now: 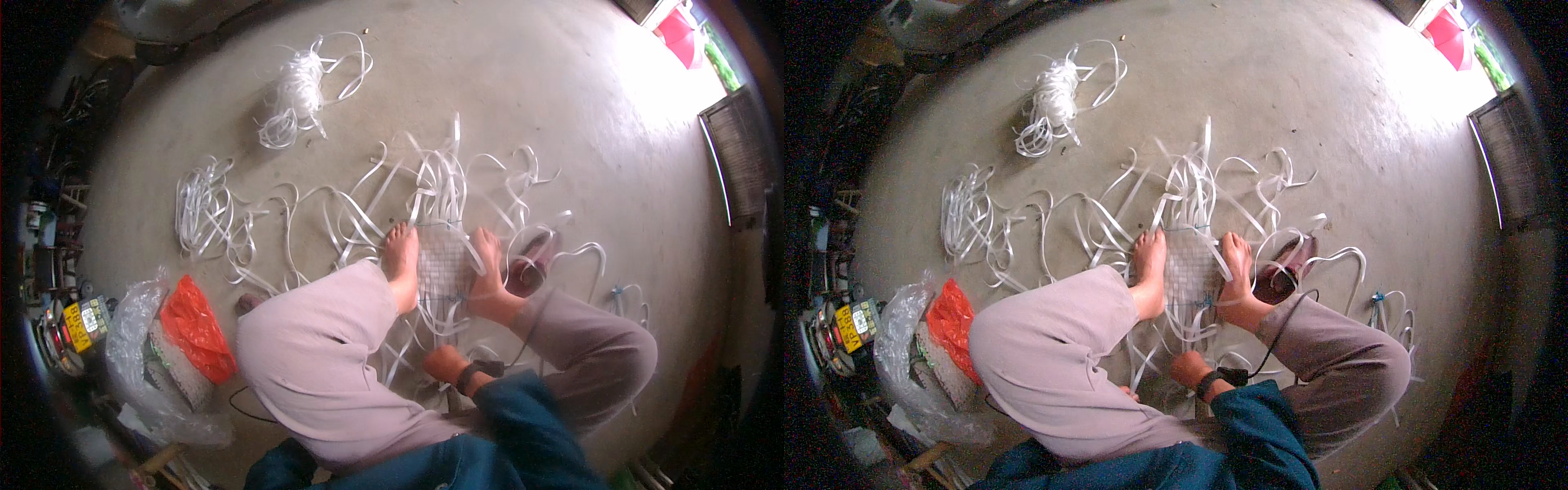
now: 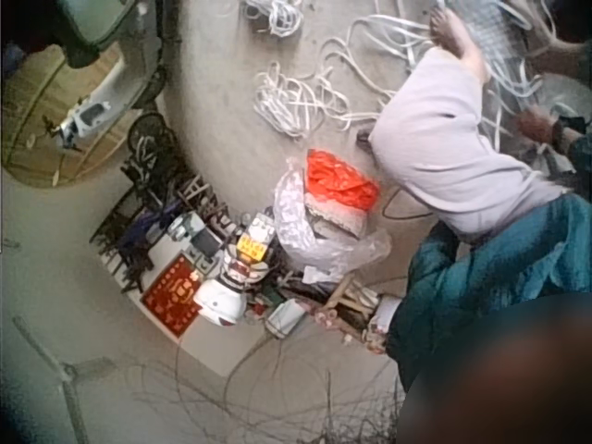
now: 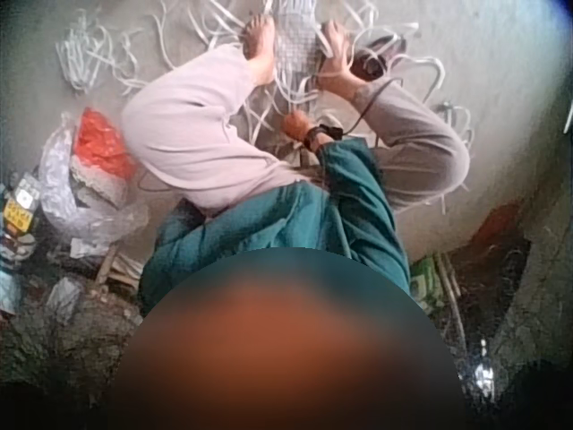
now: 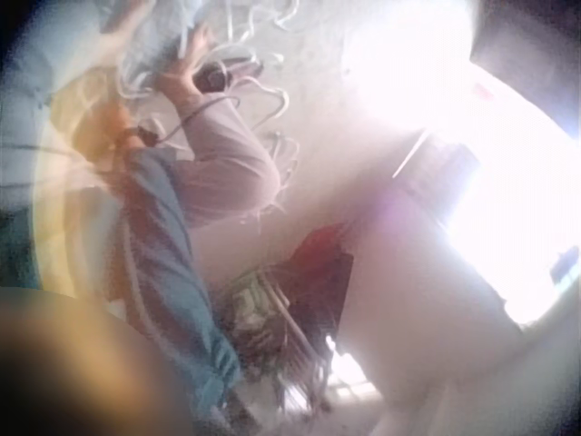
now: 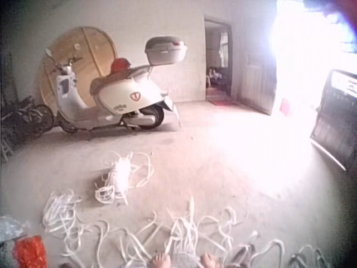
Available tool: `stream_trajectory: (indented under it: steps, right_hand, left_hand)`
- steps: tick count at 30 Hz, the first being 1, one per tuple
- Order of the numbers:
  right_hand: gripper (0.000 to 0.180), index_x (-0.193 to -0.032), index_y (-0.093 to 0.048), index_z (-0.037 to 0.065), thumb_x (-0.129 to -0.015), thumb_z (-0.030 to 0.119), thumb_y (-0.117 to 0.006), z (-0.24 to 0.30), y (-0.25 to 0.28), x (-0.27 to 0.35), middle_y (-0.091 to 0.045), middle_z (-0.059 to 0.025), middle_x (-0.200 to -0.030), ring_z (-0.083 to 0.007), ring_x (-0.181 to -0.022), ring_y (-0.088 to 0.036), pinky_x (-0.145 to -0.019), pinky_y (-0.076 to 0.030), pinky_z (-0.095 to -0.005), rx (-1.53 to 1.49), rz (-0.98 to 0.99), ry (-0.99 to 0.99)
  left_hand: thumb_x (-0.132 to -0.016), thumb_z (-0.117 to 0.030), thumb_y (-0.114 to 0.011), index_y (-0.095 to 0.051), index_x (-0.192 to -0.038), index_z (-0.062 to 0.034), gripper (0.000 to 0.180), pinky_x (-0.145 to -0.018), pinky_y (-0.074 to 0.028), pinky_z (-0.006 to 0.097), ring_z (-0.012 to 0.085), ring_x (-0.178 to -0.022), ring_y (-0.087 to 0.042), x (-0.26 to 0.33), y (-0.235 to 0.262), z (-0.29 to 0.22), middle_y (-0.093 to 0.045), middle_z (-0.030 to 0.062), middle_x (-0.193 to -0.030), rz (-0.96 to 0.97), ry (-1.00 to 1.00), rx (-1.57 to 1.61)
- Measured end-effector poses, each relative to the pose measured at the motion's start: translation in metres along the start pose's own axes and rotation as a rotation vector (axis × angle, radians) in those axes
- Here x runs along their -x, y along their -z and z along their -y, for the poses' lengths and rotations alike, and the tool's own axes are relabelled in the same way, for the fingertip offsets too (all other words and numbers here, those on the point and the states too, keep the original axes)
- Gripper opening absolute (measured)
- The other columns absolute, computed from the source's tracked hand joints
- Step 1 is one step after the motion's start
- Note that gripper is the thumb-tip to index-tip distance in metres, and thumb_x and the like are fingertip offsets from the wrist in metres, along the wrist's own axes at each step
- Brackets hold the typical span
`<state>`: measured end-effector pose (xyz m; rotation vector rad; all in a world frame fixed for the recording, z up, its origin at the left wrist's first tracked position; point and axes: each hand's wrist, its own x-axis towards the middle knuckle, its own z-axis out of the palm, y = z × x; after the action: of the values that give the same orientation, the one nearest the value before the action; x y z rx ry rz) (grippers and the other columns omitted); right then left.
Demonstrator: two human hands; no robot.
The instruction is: Weaving a base using white plastic packing strips.
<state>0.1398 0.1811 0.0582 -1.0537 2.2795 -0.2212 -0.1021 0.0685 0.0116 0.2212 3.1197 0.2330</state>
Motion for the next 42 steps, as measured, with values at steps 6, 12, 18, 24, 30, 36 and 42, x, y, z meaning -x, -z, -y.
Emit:
stream_trajectory:
  steps: [6, 12, 18, 24, 30, 36, 42]
  right_hand:
    - [0.011, -0.067, -0.068, 0.012, -0.074, 0.014, -0.059, -0.001, 0.004, 0.000, -0.066, -0.0067, -0.067, -0.0223, -0.062, -0.066, -0.049, -0.049, -0.0348, 0.021, 0.018, -0.008]
    - [0.011, -0.067, -0.067, 0.014, -0.075, 0.014, -0.058, 0.002, 0.012, 0.003, -0.066, -0.0064, -0.068, -0.0229, -0.064, -0.067, -0.050, -0.049, -0.0360, 0.010, 0.064, -0.016]
    - [0.010, -0.073, -0.067, 0.014, -0.076, 0.016, -0.058, 0.003, 0.000, 0.002, -0.067, -0.0066, -0.073, -0.0251, -0.067, -0.067, -0.054, -0.050, -0.0387, -0.061, 0.115, -0.074]
    - [0.011, -0.076, -0.065, 0.010, -0.075, 0.018, -0.058, 0.001, 0.032, -0.005, -0.066, -0.0112, -0.076, -0.0297, -0.071, -0.066, -0.059, -0.052, -0.0413, -0.263, 0.184, -0.107]
    - [0.013, -0.083, -0.061, 0.006, -0.078, 0.016, -0.054, -0.008, 0.044, -0.010, -0.064, -0.0133, -0.078, -0.0308, -0.071, -0.065, -0.056, -0.051, -0.0415, -0.331, 0.012, -0.181]
    - [0.022, -0.103, -0.053, 0.007, -0.082, 0.012, -0.049, 0.020, 0.062, -0.018, -0.060, -0.0127, -0.081, -0.0312, -0.065, -0.063, -0.052, -0.050, -0.0418, -0.313, -0.224, -0.163]
    - [0.026, -0.108, -0.051, 0.008, -0.083, 0.011, -0.047, 0.015, 0.059, -0.019, -0.058, -0.0125, -0.078, -0.0303, -0.062, -0.062, -0.050, -0.049, -0.0402, -0.285, -0.265, -0.259]
  left_hand:
    - [-0.087, -0.010, -0.043, -0.057, -0.099, -0.0044, 0.019, -0.088, -0.045, 0.038, 0.0267, -0.102, -0.056, -0.002, 0.001, 0.001, -0.061, 0.0123, -0.103, -0.006, -0.005, 0.003]
    - [-0.087, -0.011, -0.043, -0.057, -0.098, -0.0046, 0.019, -0.088, -0.045, 0.038, 0.0262, -0.102, -0.056, 0.001, -0.001, 0.003, -0.061, 0.0121, -0.103, -0.018, 0.000, -0.005]
    - [-0.087, -0.011, -0.044, -0.057, -0.097, -0.0047, 0.018, -0.088, -0.045, 0.037, 0.0257, -0.103, -0.056, 0.002, -0.003, -0.004, -0.061, 0.0119, -0.103, -0.035, -0.008, -0.012]
    - [-0.087, -0.012, -0.043, -0.058, -0.100, -0.0041, 0.021, -0.089, -0.044, 0.037, 0.0257, -0.105, -0.055, 0.003, -0.011, 0.007, -0.060, 0.0121, -0.107, -0.032, 0.017, -0.039]
    - [-0.090, -0.017, -0.042, -0.057, -0.109, -0.0027, 0.029, -0.093, -0.042, 0.037, 0.0262, -0.111, -0.053, 0.008, 0.006, -0.019, -0.058, 0.0121, -0.117, -0.033, 0.197, 0.266]
    - [-0.090, -0.017, -0.042, -0.057, -0.109, -0.0030, 0.028, -0.093, -0.042, 0.037, 0.0260, -0.111, -0.053, 0.008, 0.009, -0.005, -0.058, 0.0118, -0.118, -0.065, 0.061, 0.053]
    - [-0.090, -0.018, -0.041, -0.058, -0.108, -0.0033, 0.028, -0.093, -0.042, 0.037, 0.0258, -0.111, -0.053, 0.009, 0.006, -0.009, -0.058, 0.0115, -0.118, -0.066, 0.035, 0.032]
